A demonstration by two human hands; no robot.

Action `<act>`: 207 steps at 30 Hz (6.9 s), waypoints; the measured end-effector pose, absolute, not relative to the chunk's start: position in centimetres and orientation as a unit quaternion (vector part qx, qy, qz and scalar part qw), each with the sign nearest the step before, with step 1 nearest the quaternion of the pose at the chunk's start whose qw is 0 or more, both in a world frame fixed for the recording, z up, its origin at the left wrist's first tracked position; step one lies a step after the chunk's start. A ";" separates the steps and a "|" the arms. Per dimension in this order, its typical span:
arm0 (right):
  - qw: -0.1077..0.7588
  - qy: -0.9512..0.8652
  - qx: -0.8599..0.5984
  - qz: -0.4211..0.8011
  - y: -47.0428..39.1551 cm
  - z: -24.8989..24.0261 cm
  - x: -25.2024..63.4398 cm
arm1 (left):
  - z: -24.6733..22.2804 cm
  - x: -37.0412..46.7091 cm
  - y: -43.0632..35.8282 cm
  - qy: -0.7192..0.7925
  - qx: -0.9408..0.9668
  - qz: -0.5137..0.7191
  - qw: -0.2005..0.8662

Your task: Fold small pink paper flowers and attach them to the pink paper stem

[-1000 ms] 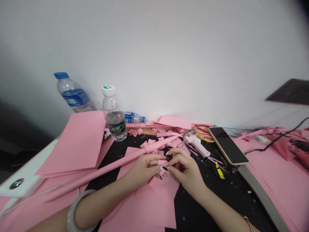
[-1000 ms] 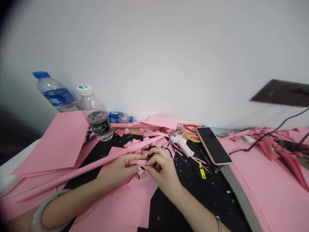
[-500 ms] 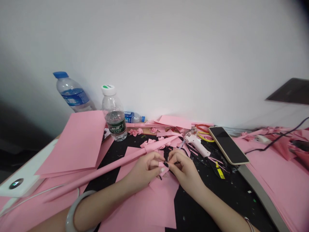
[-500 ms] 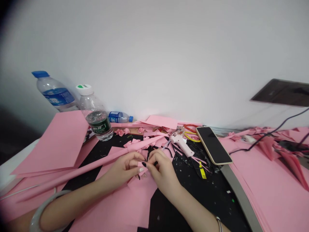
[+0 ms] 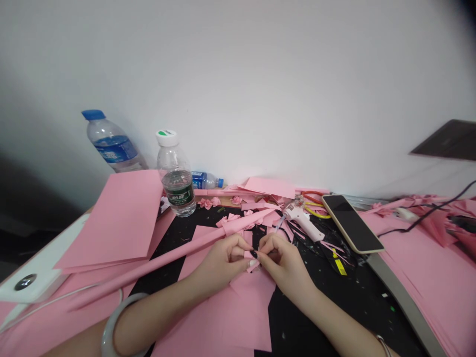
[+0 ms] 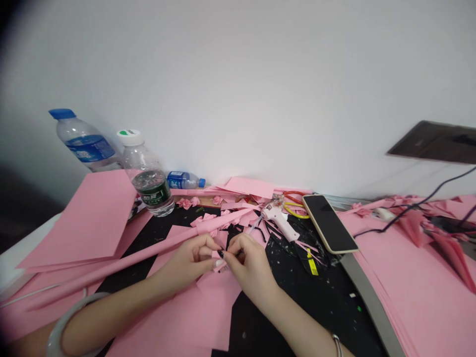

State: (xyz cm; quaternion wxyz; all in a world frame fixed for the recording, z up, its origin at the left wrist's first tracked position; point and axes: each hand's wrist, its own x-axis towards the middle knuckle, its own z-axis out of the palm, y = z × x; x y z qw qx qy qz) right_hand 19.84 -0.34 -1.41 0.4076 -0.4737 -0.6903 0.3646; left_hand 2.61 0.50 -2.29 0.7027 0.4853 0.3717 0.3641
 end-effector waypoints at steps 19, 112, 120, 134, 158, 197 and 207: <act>0.378 -0.701 -0.499 0.342 -0.4 -0.9 20.2 | -2.3 2.5 0.7 0.402 0.504 0.334 0.688; 0.321 -0.804 -0.479 0.149 -0.3 -0.4 21.0 | -1.0 2.6 1.1 0.444 0.419 0.362 0.704; 0.260 -0.825 -0.458 0.204 -0.1 -0.5 20.5 | -1.3 2.4 1.0 0.430 0.407 0.350 0.726; 0.274 -0.824 -0.448 0.211 0.0 -0.7 20.7 | -1.4 2.5 1.0 0.410 0.370 0.372 0.746; 0.165 -0.890 -0.397 0.152 0.2 0.1 21.3 | -2.5 2.5 0.7 0.419 0.527 0.354 0.649; 0.412 -0.752 -0.426 0.289 -0.5 0.3 19.9 | -2.0 2.6 0.5 0.450 0.508 0.299 0.670; 0.427 -0.738 -0.430 0.295 -0.9 -1.3 19.4 | -1.1 2.8 0.4 0.449 0.533 0.268 0.665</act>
